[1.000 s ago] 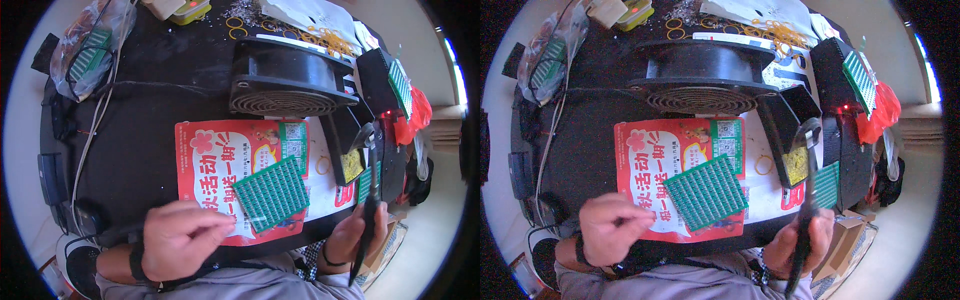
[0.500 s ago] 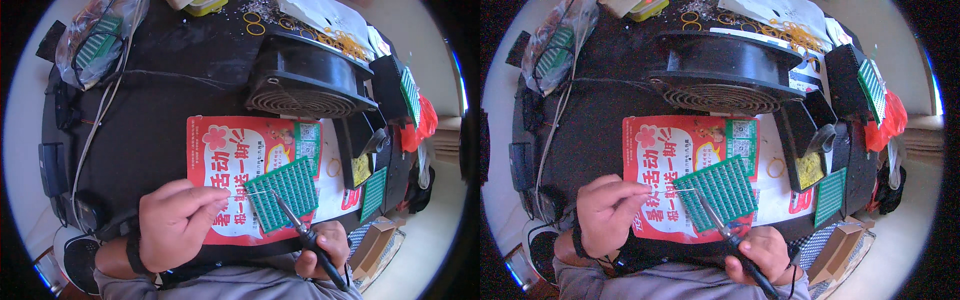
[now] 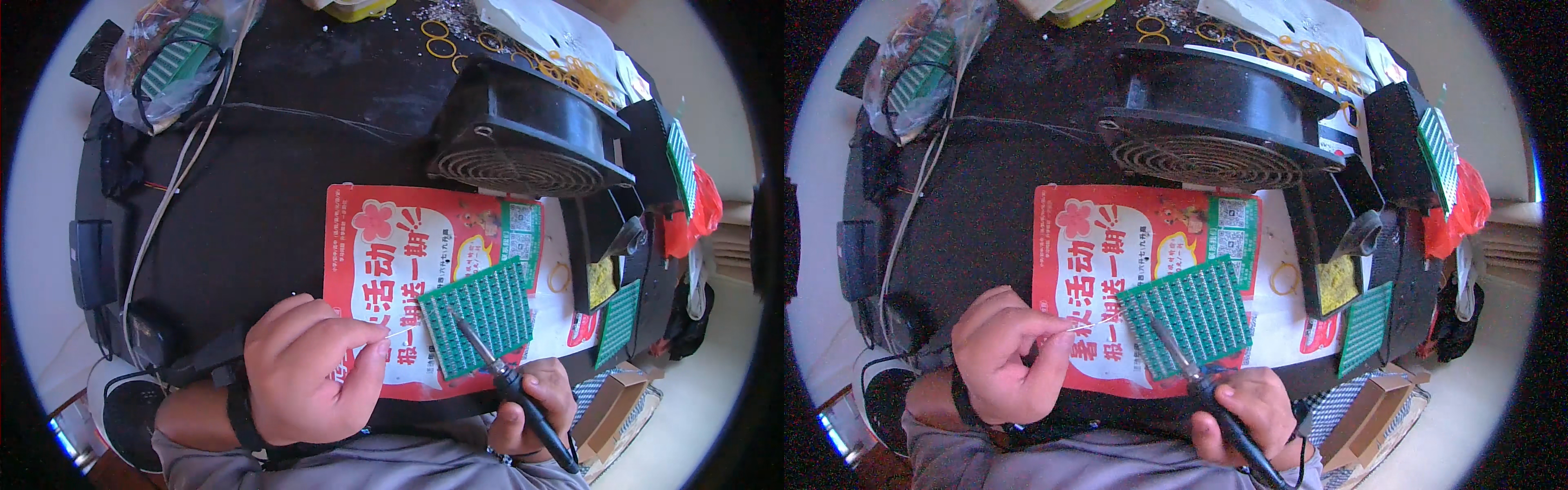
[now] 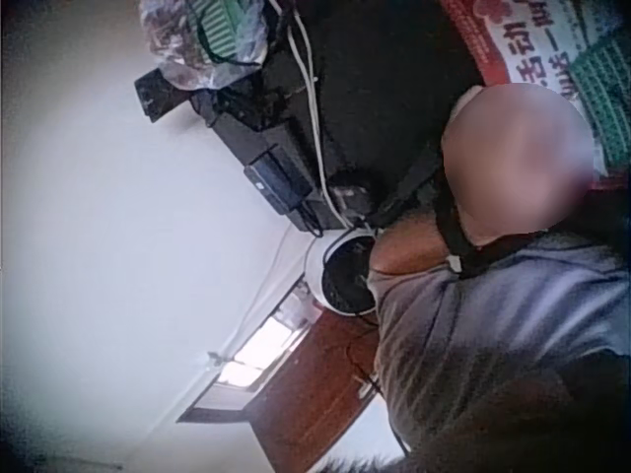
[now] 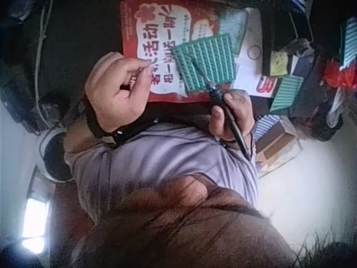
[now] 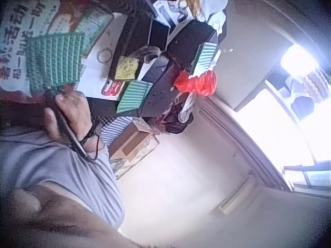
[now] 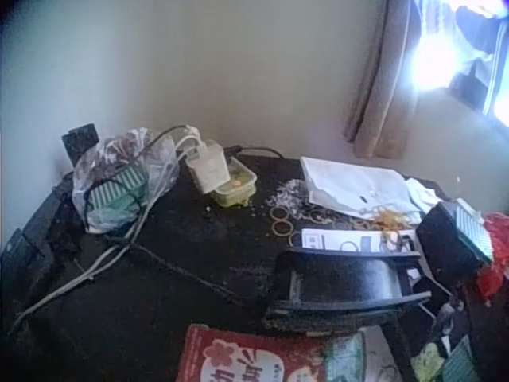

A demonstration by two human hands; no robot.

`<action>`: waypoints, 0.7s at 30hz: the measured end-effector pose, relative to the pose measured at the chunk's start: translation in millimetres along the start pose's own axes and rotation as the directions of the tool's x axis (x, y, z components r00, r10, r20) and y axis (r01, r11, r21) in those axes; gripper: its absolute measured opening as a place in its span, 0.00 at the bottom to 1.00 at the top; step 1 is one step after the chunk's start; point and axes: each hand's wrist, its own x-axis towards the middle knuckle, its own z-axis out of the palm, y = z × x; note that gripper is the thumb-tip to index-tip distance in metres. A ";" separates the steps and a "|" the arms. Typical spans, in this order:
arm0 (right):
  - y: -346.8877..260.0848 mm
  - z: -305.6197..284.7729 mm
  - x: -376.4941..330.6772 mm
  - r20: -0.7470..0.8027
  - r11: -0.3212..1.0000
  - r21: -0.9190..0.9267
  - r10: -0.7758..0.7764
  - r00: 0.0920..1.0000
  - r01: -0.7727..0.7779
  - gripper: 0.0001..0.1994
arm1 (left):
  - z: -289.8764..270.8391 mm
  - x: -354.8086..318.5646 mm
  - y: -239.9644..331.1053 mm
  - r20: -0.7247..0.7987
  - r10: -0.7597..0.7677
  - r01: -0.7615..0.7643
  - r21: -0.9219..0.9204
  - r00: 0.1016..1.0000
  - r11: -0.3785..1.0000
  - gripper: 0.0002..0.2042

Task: The recorder is soldering small electronic components onto a green PCB at a workbench.

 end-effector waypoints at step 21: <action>-2.0 12.7 15.7 -0.003 0.999 -0.022 -0.036 0.999 0.036 0.20 | 4.5 -1.4 -6.2 0.033 0.067 -0.069 0.066 0.997 0.995 0.09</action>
